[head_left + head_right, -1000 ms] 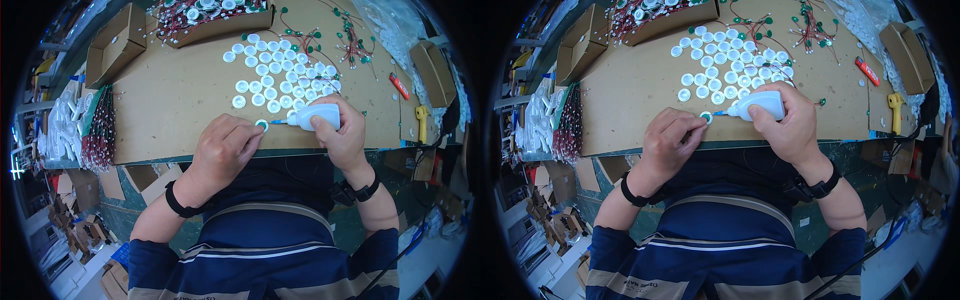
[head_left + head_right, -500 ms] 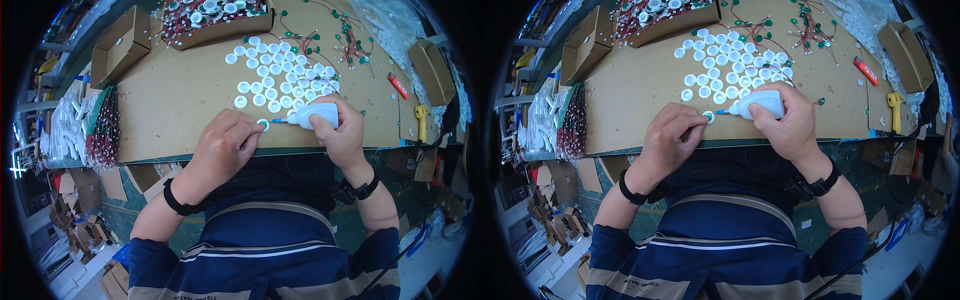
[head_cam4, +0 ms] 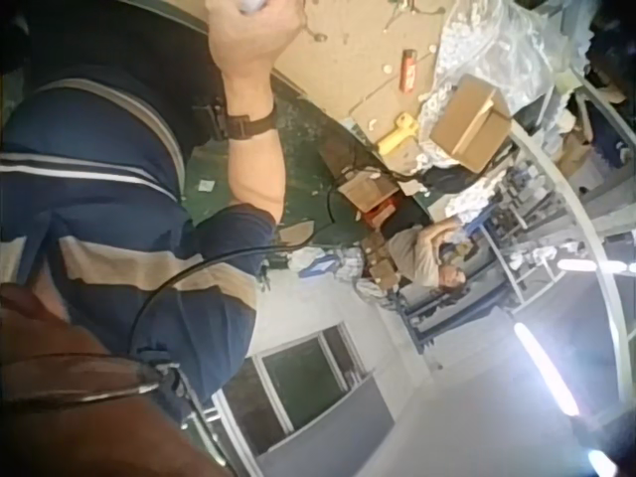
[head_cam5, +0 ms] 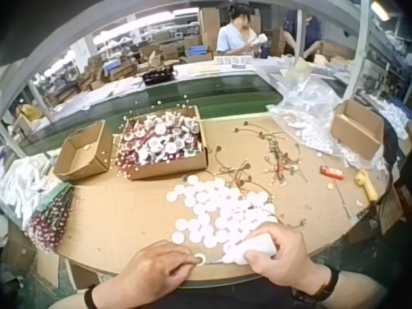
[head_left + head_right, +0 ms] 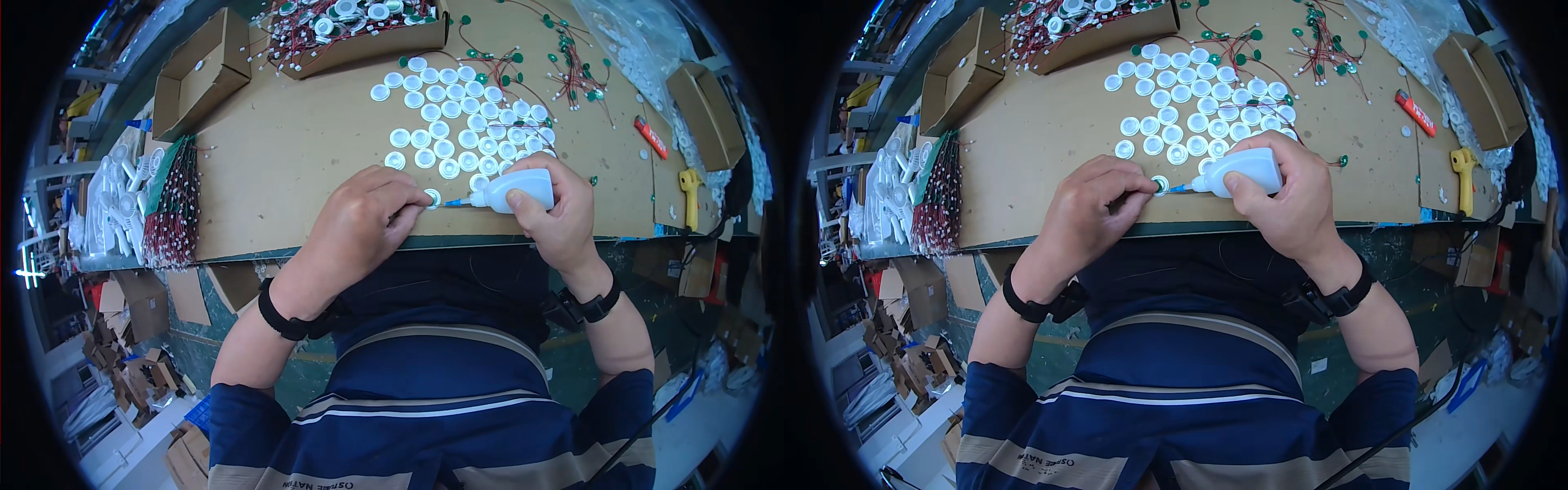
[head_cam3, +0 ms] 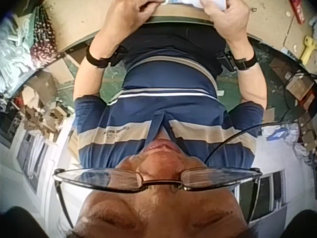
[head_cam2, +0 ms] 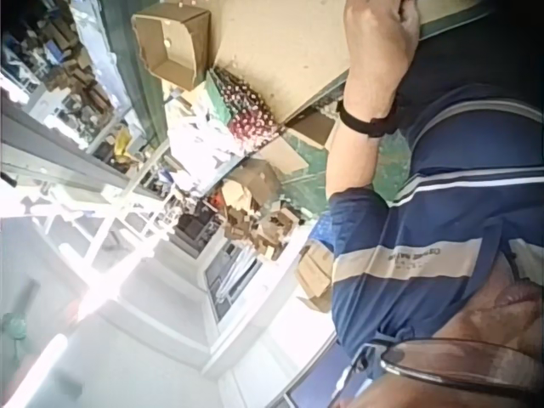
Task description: Manually assemble small white plastic components by applying adhesive and joining parts.
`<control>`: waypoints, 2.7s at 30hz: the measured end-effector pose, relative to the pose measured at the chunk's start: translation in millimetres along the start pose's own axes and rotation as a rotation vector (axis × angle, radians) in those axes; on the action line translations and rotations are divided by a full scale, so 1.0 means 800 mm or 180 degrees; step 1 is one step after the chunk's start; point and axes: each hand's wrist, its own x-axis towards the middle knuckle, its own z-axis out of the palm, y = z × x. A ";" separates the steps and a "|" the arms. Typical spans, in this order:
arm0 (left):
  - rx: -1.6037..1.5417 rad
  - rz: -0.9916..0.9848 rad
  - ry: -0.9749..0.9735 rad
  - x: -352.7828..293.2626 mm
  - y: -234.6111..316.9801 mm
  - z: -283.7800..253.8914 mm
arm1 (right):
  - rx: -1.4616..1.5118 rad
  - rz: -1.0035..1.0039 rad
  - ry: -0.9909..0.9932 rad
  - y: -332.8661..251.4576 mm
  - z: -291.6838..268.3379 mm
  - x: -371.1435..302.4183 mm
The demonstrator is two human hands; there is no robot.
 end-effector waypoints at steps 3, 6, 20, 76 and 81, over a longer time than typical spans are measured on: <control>-0.0005 -0.0027 -0.0003 -0.001 0.001 0.000 | -0.0032 -0.0046 0.0008 0.001 0.001 0.000; -0.0004 -0.0043 -0.0004 -0.001 0.002 -0.001 | -0.0059 -0.0112 0.0026 0.001 0.003 0.001; -0.0036 0.0034 0.0061 -0.002 -0.003 0.003 | 0.0425 0.0207 -0.0010 0.000 -0.006 -0.001; 0.1578 -0.1282 0.1276 -0.051 -0.177 -0.173 | -0.0855 0.0326 0.1503 0.114 -0.174 0.061; 0.1594 -0.1402 0.1299 -0.046 -0.176 -0.176 | -0.0969 0.0338 0.1395 0.107 -0.170 0.065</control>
